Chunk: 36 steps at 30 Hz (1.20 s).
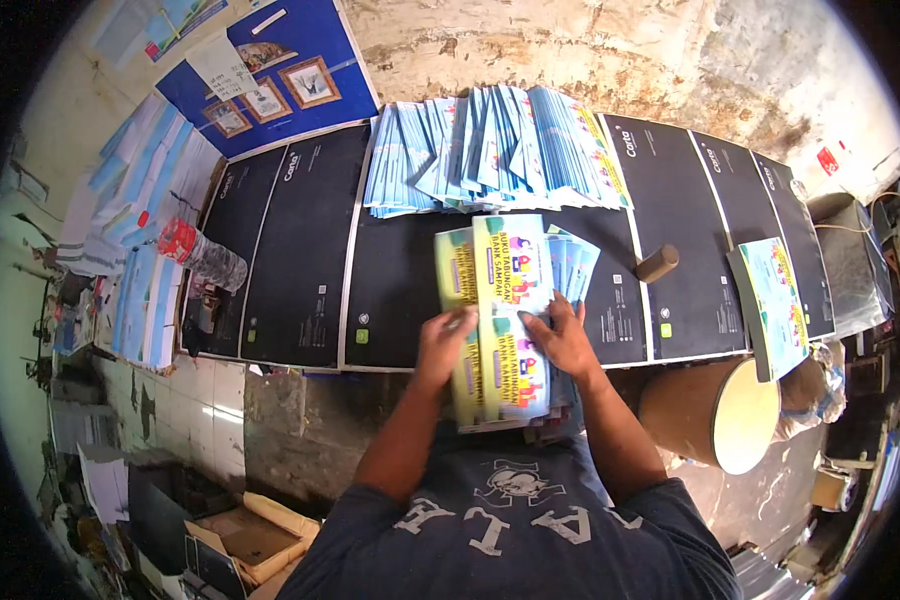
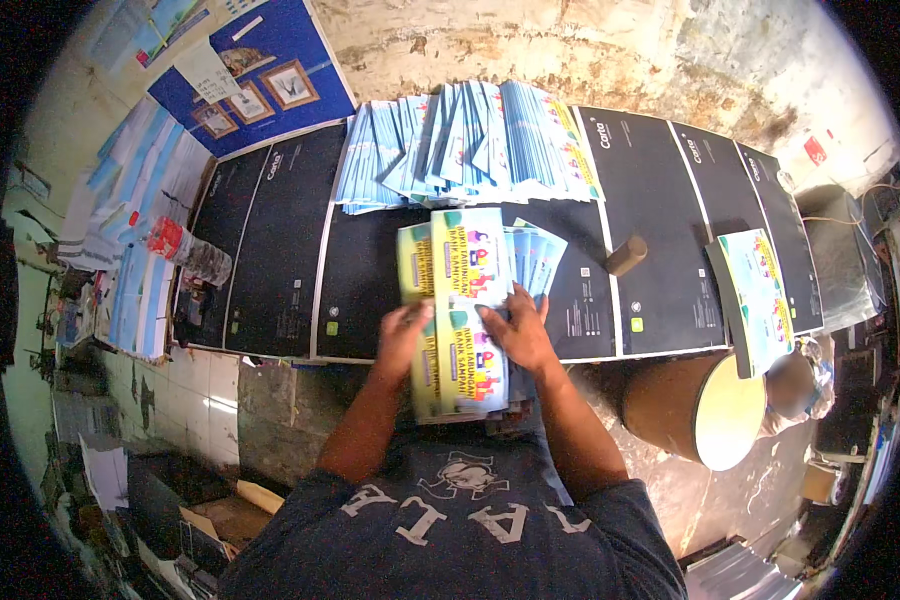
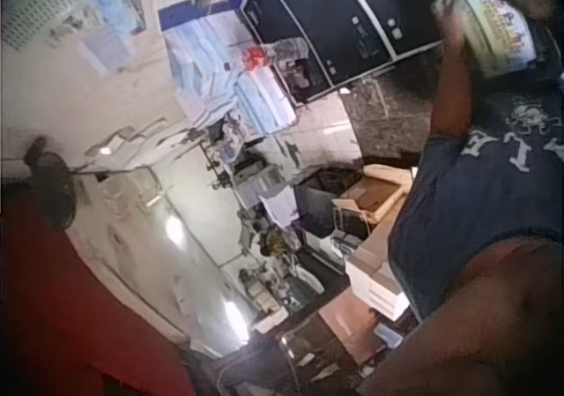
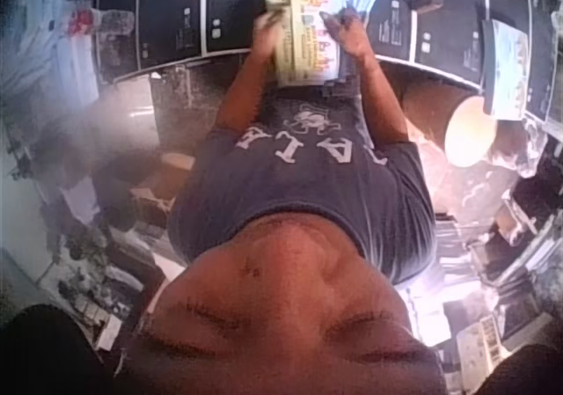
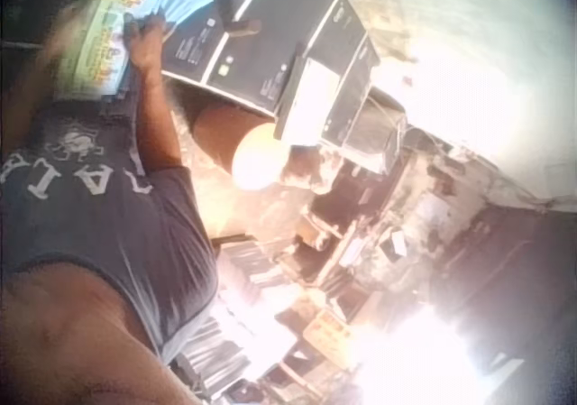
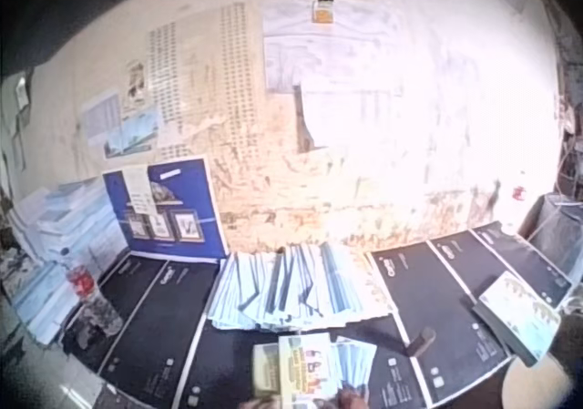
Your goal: The person applies adhesive to the spine of a booklet by hand and then gathers multiple booklets into a stack.
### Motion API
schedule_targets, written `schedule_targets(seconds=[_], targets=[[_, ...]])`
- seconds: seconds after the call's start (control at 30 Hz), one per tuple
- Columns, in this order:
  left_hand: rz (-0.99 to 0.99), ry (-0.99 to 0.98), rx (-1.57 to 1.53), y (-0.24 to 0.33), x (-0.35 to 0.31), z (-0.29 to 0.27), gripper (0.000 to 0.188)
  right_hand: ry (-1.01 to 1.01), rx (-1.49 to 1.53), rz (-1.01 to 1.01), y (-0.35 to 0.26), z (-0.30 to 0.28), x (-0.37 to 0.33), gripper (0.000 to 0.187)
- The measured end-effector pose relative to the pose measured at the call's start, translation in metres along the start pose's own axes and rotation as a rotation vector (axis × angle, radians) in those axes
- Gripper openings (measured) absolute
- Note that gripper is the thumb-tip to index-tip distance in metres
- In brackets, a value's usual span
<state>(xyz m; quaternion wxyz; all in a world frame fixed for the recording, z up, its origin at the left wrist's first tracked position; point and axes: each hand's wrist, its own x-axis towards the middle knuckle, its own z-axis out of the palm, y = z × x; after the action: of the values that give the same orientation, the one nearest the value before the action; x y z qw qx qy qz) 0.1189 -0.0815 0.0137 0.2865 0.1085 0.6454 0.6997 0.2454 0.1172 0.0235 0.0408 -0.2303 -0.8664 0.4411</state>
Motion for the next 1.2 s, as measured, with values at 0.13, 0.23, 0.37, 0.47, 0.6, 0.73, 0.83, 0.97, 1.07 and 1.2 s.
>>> schedule_targets(seconds=[0.13,0.23,0.37,0.47,0.6,0.73,0.83,0.97,1.07,1.2], targets=[[0.187,-0.221,-0.359,0.028,-0.011,-0.048,0.046,0.024,0.006,-0.024,0.004,0.002,-0.002,0.056],[0.267,-0.144,-0.033,0.038,-0.010,-0.025,0.058,0.123,-0.001,-0.151,-0.009,0.007,-0.010,0.060],[0.269,-0.083,-0.131,0.013,-0.006,0.010,0.076,0.001,0.056,-0.109,-0.014,0.001,-0.007,0.049],[0.237,-0.090,-0.107,0.012,-0.006,0.017,0.075,0.015,0.083,-0.082,-0.008,0.001,-0.006,0.048],[0.299,0.012,-0.141,0.008,-0.004,-0.012,0.069,-0.068,0.125,-0.007,-0.008,-0.010,0.001,0.046],[0.211,-0.225,-0.524,0.026,-0.004,-0.054,0.075,0.110,-0.155,-0.114,0.003,0.009,-0.004,0.057],[0.303,-0.038,-0.163,0.008,-0.004,-0.013,0.078,0.100,-0.127,-0.047,-0.009,0.011,-0.006,0.066],[0.282,-0.065,-0.065,-0.011,-0.001,0.016,0.076,0.005,-0.261,-0.043,-0.018,0.006,-0.010,0.072],[0.321,0.008,-0.203,-0.011,0.003,-0.008,0.065,0.005,-0.039,-0.064,-0.016,-0.004,-0.006,0.063],[0.206,-0.193,-0.652,0.037,-0.010,-0.056,0.078,0.071,-0.059,-0.089,-0.002,0.000,-0.009,0.056]])
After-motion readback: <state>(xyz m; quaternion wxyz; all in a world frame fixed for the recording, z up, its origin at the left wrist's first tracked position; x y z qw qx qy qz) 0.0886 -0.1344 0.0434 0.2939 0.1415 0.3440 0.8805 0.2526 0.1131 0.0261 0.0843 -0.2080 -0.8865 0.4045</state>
